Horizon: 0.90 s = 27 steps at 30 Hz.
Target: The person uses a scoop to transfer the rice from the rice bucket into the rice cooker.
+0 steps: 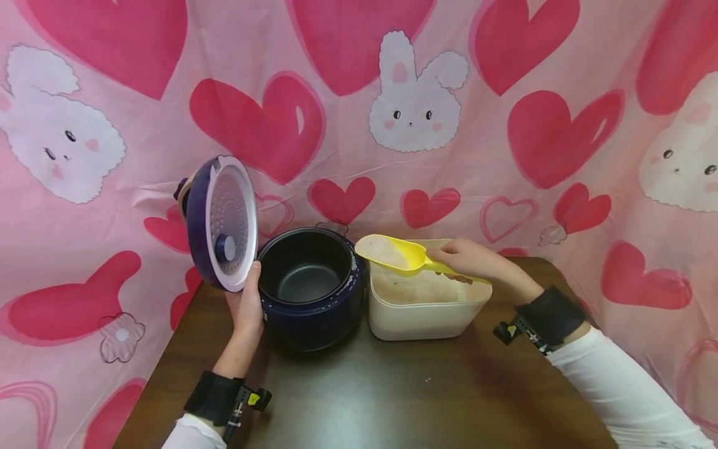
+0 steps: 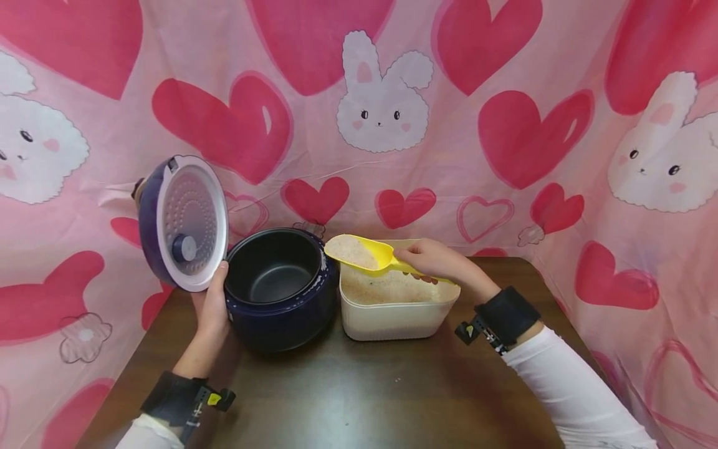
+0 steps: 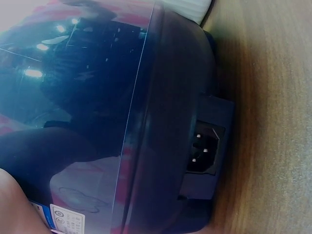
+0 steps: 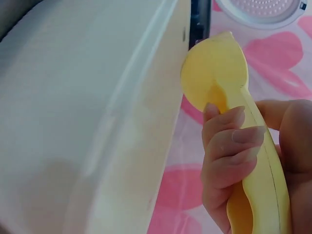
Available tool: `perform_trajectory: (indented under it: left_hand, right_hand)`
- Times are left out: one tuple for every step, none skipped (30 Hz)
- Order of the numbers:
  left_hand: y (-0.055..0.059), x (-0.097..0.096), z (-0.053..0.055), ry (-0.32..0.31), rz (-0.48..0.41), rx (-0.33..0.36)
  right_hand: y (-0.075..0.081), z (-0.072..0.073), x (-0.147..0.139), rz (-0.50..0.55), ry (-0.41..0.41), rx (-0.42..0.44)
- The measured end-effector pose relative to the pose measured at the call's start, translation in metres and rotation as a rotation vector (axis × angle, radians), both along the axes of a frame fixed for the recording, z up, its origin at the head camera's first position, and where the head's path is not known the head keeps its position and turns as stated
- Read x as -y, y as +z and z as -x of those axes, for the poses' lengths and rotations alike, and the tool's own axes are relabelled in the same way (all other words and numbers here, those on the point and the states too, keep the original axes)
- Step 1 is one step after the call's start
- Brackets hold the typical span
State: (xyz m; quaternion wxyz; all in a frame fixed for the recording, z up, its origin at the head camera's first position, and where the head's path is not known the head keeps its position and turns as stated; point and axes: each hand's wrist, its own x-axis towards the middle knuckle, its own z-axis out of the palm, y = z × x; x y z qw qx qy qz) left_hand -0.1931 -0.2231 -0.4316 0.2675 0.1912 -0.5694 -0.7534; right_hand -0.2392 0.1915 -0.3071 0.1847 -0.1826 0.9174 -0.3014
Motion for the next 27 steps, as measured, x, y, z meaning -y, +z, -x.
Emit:
perform_trajectory:
  left_hand:
    - [0.000, 0.000, 0.000, -0.001, 0.001, 0.005]
    - [-0.001, 0.000, 0.000, -0.004, -0.001, 0.003]
    - [-0.001, 0.000, 0.000, -0.006, -0.004, -0.002]
    - [-0.001, 0.000, 0.000, -0.007, -0.005, -0.004]
    - [-0.001, 0.000, 0.000, -0.006, -0.004, -0.006]
    - [-0.001, 0.000, 0.000, -0.005, -0.007, -0.010]
    - [-0.001, 0.000, 0.000, -0.003, -0.005, -0.012]
    - [-0.001, 0.000, 0.000, -0.002, -0.005, -0.014]
    - [-0.001, 0.000, 0.000, 0.000, -0.005, -0.015]
    - [-0.001, 0.000, 0.000, 0.000, -0.003, -0.014]
    - [-0.001, 0.000, 0.000, 0.001, -0.002, -0.015]
    - [-0.001, 0.000, 0.000, 0.002, 0.000, -0.015]
    - [-0.001, 0.000, 0.000, 0.003, 0.002, -0.014]
    - [-0.001, -0.001, 0.000, 0.003, 0.002, -0.014]
    - [-0.001, -0.001, 0.001, 0.004, 0.005, -0.014]
    - [-0.001, 0.000, 0.001, 0.005, 0.006, -0.016]
    - [-0.001, 0.000, 0.001, 0.007, 0.008, -0.018]
    - [-0.002, 0.000, 0.001, 0.008, 0.012, -0.019]
    - [-0.002, 0.000, 0.001, 0.010, 0.016, -0.019]
    - [-0.002, 0.000, 0.001, 0.011, 0.019, -0.016]
    - [-0.002, 0.000, 0.001, 0.012, 0.021, -0.017]
    - [-0.001, -0.001, 0.001, 0.012, 0.019, -0.021]
    - [-0.001, -0.001, 0.000, 0.011, 0.021, -0.019]
    - [-0.001, -0.001, 0.000, 0.010, 0.020, -0.018]
    - [-0.001, -0.001, 0.000, 0.007, 0.019, -0.017]
    - [-0.001, -0.001, 0.000, 0.006, 0.014, -0.022]
    - [-0.001, -0.001, 0.000, 0.006, 0.013, -0.025]
  right_hand:
    - [0.001, 0.001, 0.004, -0.008, 0.010, -0.006]
    - [0.002, 0.002, 0.007, -0.014, 0.023, -0.012]
    - [0.003, 0.003, 0.011, -0.015, 0.033, -0.014]
    - [0.004, 0.004, 0.014, -0.015, 0.042, -0.017]
    - [0.005, 0.005, 0.018, -0.014, 0.051, -0.021]
    - [0.006, 0.006, 0.021, -0.013, 0.058, -0.021]
    - [0.007, 0.008, 0.025, -0.011, 0.066, -0.025]
    - [0.009, 0.009, 0.028, -0.004, 0.075, -0.029]
    - [0.011, 0.011, 0.032, -0.001, 0.079, -0.032]
    - [0.013, 0.012, 0.035, -0.002, 0.080, -0.039]
    - [0.015, 0.014, 0.039, -0.006, 0.081, -0.046]
    - [0.016, 0.015, 0.042, -0.015, 0.079, -0.052]
    - [0.018, 0.016, 0.046, -0.024, 0.079, -0.060]
    - [0.019, 0.016, 0.049, -0.037, 0.076, -0.064]
    - [0.021, 0.017, 0.052, -0.055, 0.074, -0.068]
    - [0.022, 0.018, 0.055, -0.075, 0.070, -0.073]
    - [0.023, 0.018, 0.058, -0.093, 0.072, -0.076]
    - [0.025, 0.019, 0.061, -0.108, 0.075, -0.080]
    - [0.026, 0.020, 0.064, -0.120, 0.081, -0.085]
    - [0.027, 0.020, 0.067, -0.130, 0.083, -0.087]
    - [0.028, 0.021, 0.071, -0.139, 0.086, -0.090]
    - [0.029, 0.022, 0.074, -0.149, 0.090, -0.097]
    - [0.030, 0.022, 0.076, -0.158, 0.092, -0.103]
    - [0.031, 0.023, 0.079, -0.166, 0.092, -0.107]
    - [0.032, 0.023, 0.081, -0.174, 0.090, -0.111]
    - [0.032, 0.023, 0.084, -0.183, 0.087, -0.114]
    - [0.033, 0.022, 0.085, -0.190, 0.092, -0.124]
